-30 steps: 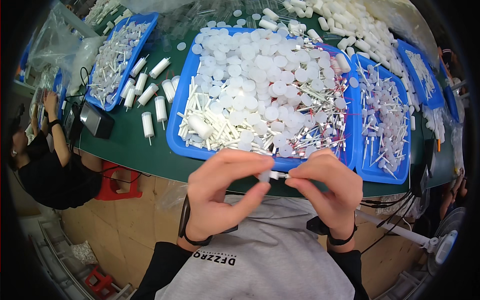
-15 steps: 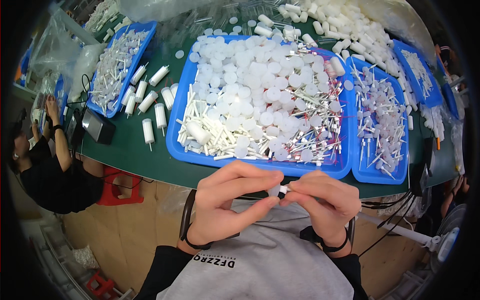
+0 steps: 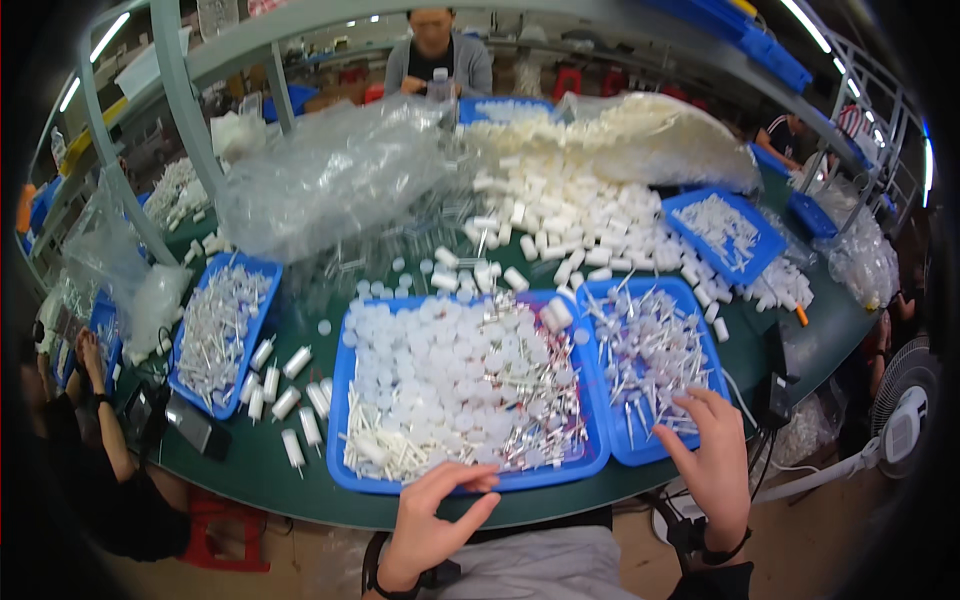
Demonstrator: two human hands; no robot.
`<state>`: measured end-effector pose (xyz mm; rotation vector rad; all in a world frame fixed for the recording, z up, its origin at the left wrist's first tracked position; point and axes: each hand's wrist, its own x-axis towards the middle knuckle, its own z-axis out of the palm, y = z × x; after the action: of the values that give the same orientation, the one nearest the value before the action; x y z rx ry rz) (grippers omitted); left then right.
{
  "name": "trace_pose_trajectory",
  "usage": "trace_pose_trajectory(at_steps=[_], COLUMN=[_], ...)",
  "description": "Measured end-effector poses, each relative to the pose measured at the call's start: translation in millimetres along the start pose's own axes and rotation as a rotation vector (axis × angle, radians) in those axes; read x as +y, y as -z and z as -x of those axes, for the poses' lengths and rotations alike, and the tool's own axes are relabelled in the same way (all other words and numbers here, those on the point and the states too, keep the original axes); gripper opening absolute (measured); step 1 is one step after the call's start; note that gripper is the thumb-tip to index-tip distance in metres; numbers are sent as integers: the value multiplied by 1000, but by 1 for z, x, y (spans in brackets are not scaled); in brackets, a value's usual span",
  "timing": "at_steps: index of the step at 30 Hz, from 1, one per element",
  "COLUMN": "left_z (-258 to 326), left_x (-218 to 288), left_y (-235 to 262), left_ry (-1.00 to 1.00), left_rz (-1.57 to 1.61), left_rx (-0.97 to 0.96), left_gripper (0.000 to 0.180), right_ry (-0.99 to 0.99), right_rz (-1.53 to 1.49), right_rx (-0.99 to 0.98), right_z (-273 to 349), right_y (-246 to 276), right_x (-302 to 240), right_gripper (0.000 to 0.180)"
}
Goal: The person pours white plastic caps from a bag into a tray and joins a cap with a wire component. They then pick up an earbud and a small white ear tip, pressing them together by hand.
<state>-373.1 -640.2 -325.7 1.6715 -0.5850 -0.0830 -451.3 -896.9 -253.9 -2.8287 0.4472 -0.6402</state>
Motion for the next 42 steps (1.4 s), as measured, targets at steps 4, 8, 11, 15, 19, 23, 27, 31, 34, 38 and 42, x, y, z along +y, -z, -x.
trace_pose_trajectory(at_steps=[4, 8, 11, 15, 19, 23, 27, 31, 34, 38, 42], left_z=[-3, 7, 6, 10, 11, 11, 11, 11, 21, 1, -3], left_x=[10, 28, 29, 31, 35, 30, 32, 50, 52, 32, 45], left_y=[13, 21, 27, 36, 41, 45, 48, 50, 36, 26, 5], left_ry=[32, 70, 20, -77, -218, -471, -516, -420, -291, -198, -314], left_rz=[7, 27, 21, 13, 27, -12, 84, 169, 297, 688, 590], left_rx=[-84, 45, 74, 120, 97, -16, -58, 6, 164, 92, 91], left_gripper=[25, 10, 9, 7, 8, 11, 9, 9, 11, 58, 66], right_ry=[329, 580, 653, 926, 1020, 840, 1077, 1225, 1304, 1343, 956], right_rz=[36, 75, 38, -17, 27, 234, -122, -299, -401, -275, -736], right_rx=[-175, -178, 32, 462, 545, 401, 331, 464, 412, 243, -149], right_z=[-48, -140, -233, -357, -427, -462, -466, -418, -315, -155, -37], right_y=[32, 40, 33, 27, 28, 21, 39, 49, 51, 25, 16], right_x=[-15, -49, -74, -137, -185, -203, -197, -199, -195, -148, -105], right_gripper=[26, 28, 30, 32, 50, 54, 41, 32, 33, 35, 38])
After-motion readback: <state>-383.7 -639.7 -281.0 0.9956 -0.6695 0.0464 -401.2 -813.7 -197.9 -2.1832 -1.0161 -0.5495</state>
